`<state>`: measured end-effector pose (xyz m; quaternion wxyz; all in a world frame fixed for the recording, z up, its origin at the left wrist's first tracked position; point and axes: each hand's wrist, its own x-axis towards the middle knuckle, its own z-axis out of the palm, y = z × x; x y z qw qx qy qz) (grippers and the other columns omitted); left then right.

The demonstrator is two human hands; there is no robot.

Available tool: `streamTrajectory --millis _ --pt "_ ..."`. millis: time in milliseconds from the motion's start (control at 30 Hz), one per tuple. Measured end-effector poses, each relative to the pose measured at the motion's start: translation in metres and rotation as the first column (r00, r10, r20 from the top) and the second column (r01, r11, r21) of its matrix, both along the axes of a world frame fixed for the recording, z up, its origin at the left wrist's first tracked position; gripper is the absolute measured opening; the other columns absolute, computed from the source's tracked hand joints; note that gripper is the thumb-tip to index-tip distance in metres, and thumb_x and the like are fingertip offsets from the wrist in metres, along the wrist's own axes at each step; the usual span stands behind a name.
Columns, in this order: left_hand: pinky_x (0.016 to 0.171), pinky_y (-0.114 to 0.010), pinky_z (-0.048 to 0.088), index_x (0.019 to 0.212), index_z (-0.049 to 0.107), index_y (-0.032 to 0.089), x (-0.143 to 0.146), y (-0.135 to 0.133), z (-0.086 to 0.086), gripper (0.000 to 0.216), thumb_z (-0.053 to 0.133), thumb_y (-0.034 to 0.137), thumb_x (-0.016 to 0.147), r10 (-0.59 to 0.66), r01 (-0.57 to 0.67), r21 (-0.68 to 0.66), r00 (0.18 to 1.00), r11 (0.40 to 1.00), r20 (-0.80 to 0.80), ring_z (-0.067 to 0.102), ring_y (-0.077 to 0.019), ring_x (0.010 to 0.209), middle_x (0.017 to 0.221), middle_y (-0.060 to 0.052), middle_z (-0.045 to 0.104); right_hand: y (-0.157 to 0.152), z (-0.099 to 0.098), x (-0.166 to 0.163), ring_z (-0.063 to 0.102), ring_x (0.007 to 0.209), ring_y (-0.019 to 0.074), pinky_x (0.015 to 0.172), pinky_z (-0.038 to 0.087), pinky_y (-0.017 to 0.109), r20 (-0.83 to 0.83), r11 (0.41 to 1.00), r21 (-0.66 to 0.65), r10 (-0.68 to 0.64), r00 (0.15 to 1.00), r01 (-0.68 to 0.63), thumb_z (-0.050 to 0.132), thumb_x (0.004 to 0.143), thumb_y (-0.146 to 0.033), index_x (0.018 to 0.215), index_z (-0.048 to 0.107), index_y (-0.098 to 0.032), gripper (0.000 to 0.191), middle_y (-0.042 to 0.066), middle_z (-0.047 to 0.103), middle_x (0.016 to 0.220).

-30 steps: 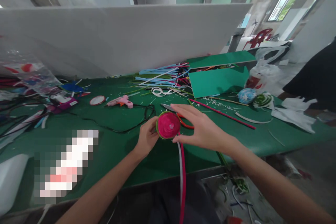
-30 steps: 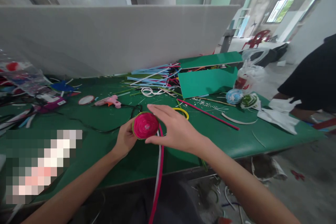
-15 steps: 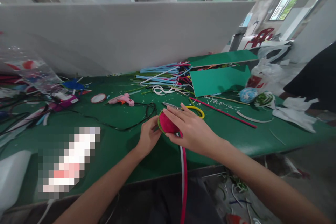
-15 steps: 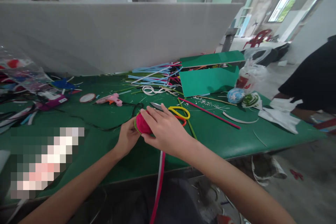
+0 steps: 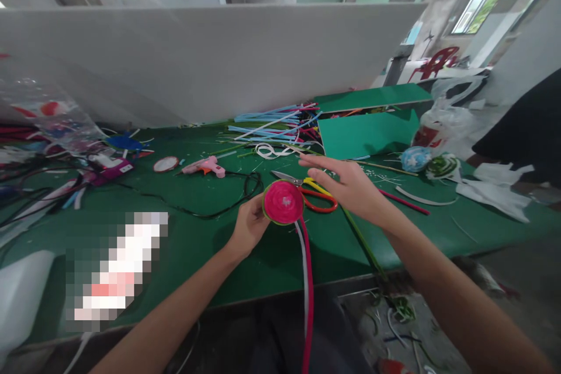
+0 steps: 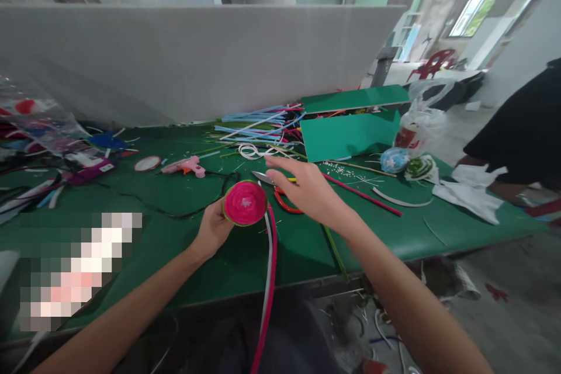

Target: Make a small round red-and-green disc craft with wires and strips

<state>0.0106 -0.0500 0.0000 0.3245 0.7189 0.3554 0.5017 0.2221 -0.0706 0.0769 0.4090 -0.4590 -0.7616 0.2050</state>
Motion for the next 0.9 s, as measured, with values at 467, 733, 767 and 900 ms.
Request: streamTrajectory --millis 467,733,767,900 --pt "0.065 -0.030 0.054 0.086 0.071 0.015 0.000 0.000 -0.001 0.034 0.076 0.040 0.063 0.040 -0.041 0.031 0.999 0.999 0.027 0.064 -0.0189 0.067 0.080 -0.007 0.071 0.010 -0.033 -0.002 0.058 0.071 0.0102 0.070 0.045 0.025 -0.434 0.759 -0.456 0.267 0.861 -0.465 0.066 0.076 -0.031 0.073 0.063 -0.017 0.014 -0.002 0.063 0.072" --pt "0.064 -0.030 0.055 0.083 0.071 0.016 0.002 0.000 0.000 0.031 0.077 0.036 0.061 0.034 -0.034 0.013 0.999 0.999 0.040 0.064 -0.0183 0.066 0.078 -0.006 0.071 0.012 -0.039 -0.002 0.059 0.072 0.0118 0.071 0.047 0.026 -0.478 0.741 -0.436 0.290 0.829 -0.511 0.070 0.073 -0.033 0.076 0.062 -0.016 0.019 0.000 0.063 0.074" --pt "0.064 -0.029 0.055 0.082 0.071 0.015 0.003 -0.001 0.000 0.031 0.077 0.036 0.060 0.040 -0.040 0.002 0.998 0.999 0.041 0.064 -0.0184 0.067 0.078 -0.006 0.071 0.011 -0.039 -0.003 0.060 0.072 0.0122 0.071 0.047 0.027 -0.495 0.744 -0.427 0.285 0.821 -0.515 0.070 0.073 -0.033 0.075 0.061 -0.016 0.020 0.000 0.064 0.073" --pt "0.062 -0.028 0.054 0.076 0.069 0.015 0.003 -0.001 0.001 0.027 0.077 0.035 0.061 0.048 -0.048 -0.010 0.998 0.999 0.038 0.064 -0.0183 0.068 0.078 -0.005 0.071 0.010 -0.041 -0.008 0.062 0.071 0.0125 0.071 0.048 0.027 -0.551 0.756 -0.403 0.250 0.796 -0.516 0.072 0.071 -0.032 0.073 0.060 -0.015 0.021 0.000 0.065 0.072"
